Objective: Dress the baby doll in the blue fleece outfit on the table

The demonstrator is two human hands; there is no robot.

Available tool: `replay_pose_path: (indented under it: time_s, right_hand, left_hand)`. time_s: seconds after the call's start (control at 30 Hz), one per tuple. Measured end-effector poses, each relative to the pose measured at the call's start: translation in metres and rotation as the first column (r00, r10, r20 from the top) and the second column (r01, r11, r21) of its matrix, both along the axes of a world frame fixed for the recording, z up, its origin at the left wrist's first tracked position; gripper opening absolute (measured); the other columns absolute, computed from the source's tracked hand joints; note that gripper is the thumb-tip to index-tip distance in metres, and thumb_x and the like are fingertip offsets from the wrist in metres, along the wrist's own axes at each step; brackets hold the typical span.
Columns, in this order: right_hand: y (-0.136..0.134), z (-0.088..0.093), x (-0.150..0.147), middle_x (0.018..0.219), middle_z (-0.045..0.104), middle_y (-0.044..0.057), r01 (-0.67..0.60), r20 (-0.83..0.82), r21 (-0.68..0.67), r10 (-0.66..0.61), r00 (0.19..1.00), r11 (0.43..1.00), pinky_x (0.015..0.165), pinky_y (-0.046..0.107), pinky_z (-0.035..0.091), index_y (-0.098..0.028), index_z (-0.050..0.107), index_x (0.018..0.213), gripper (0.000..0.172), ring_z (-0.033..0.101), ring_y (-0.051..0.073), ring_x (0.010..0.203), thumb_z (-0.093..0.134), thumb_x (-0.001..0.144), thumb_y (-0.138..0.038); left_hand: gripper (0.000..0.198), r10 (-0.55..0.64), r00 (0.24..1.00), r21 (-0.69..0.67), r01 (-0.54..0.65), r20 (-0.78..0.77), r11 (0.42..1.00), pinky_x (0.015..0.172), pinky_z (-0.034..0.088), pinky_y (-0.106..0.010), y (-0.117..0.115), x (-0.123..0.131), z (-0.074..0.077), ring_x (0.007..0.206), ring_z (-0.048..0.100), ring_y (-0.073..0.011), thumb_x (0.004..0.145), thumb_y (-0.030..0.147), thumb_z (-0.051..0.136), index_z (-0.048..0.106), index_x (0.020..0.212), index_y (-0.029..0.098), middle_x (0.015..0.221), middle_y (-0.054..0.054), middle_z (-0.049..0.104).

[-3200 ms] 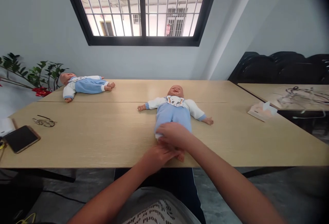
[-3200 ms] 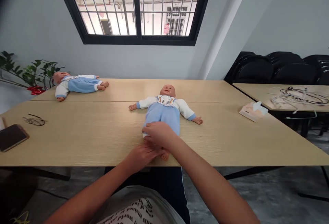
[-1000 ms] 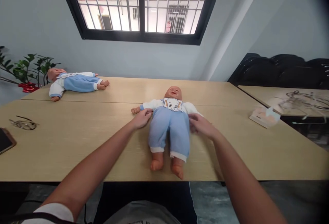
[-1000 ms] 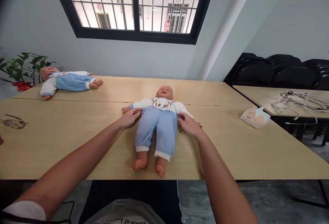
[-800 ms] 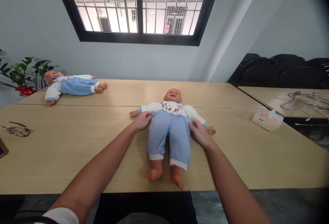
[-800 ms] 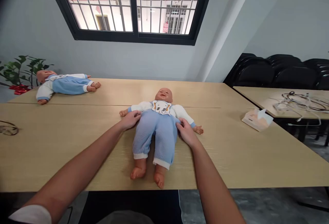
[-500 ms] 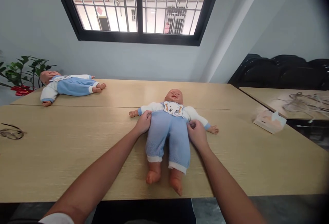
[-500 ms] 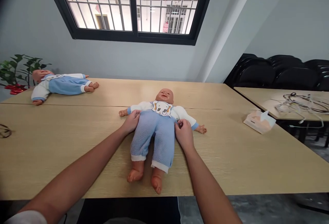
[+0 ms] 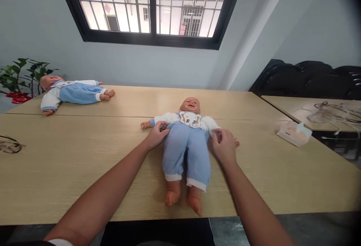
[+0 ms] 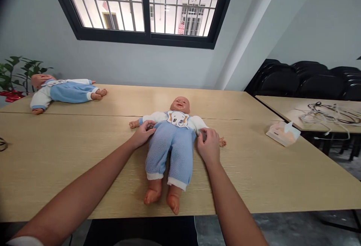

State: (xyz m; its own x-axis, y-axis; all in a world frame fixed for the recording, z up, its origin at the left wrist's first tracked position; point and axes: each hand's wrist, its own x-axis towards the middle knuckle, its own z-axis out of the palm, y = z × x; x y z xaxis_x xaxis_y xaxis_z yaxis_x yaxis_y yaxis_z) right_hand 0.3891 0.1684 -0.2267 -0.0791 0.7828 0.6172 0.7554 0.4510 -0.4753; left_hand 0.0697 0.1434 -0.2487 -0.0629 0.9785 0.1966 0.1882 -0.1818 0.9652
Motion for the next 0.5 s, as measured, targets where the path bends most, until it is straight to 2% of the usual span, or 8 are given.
replay_pose_path:
  time_s: [0.07, 0.17, 0.27, 0.37, 0.5]
  right_hand:
    - [0.0, -0.002, -0.002, 0.104, 0.068, 0.013, -0.103, -0.033, -0.064, 0.101, 0.994, 0.993, 0.089, 0.042, 0.049, -0.019, 0.064, 0.104, 0.024, 0.061, 0.026, 0.093, 0.05, 0.095, -0.036]
    - [0.0, -0.008, -0.008, 0.116, 0.067, 0.015, -0.225, -0.098, -0.184, 0.21, 0.973, 0.957, 0.098, 0.044, 0.048, -0.018, 0.063, 0.114, 0.034, 0.062, 0.028, 0.107, 0.048, 0.098, -0.043]
    - [0.002, -0.015, -0.011, 0.123, 0.067, 0.015, -0.239, -0.172, -0.262, 0.199, 0.965, 0.935, 0.105, 0.047, 0.046, -0.017, 0.061, 0.119, 0.039, 0.061, 0.028, 0.114, 0.048, 0.097, -0.047]
    - [0.005, -0.019, -0.009, 0.118, 0.07, 0.012, -0.257, -0.237, -0.341, 0.182, 0.954, 0.904, 0.099, 0.044, 0.049, -0.018, 0.06, 0.121, 0.042, 0.064, 0.027, 0.108, 0.048, 0.096, -0.05]
    - [0.006, -0.02, -0.007, 0.109, 0.071, 0.01, -0.235, -0.214, -0.37, 0.163, 0.963, 0.899, 0.091, 0.041, 0.052, -0.018, 0.059, 0.121, 0.044, 0.065, 0.026, 0.099, 0.048, 0.095, -0.051]
  left_hand:
    - [0.036, -0.013, 1.0, 0.0, 0.013, 0.006, 1.0, 0.098, 0.048, -0.035, 0.0, -0.002, 0.003, 0.105, 0.064, -0.0217, 0.089, 0.041, 0.063, 0.062, 0.115, 0.017, 0.11, -0.008, 0.071]
    - [0.036, -0.008, 1.0, -0.02, 0.008, -0.003, 1.0, 0.101, 0.046, -0.038, 0.003, -0.004, 0.005, 0.105, 0.063, -0.0241, 0.09, 0.049, 0.062, 0.067, 0.105, 0.017, 0.107, -0.008, 0.071]
    - [0.04, -0.006, 1.0, -0.043, 0.007, 0.018, 0.999, 0.099, 0.047, -0.038, 0.006, -0.006, 0.003, 0.102, 0.062, -0.0241, 0.092, 0.055, 0.056, 0.064, 0.103, 0.017, 0.104, -0.007, 0.071]
    - [0.044, -0.033, 0.998, -0.058, 0.036, 0.055, 0.998, 0.096, 0.05, -0.037, 0.007, -0.009, 0.002, 0.101, 0.064, -0.0227, 0.095, 0.058, 0.049, 0.061, 0.107, 0.017, 0.104, -0.008, 0.071]
    - [0.044, -0.091, 0.995, -0.073, 0.094, 0.048, 0.993, 0.098, 0.05, -0.035, 0.007, -0.013, 0.006, 0.108, 0.065, -0.0223, 0.092, 0.05, 0.056, 0.063, 0.12, 0.017, 0.118, -0.009, 0.071]
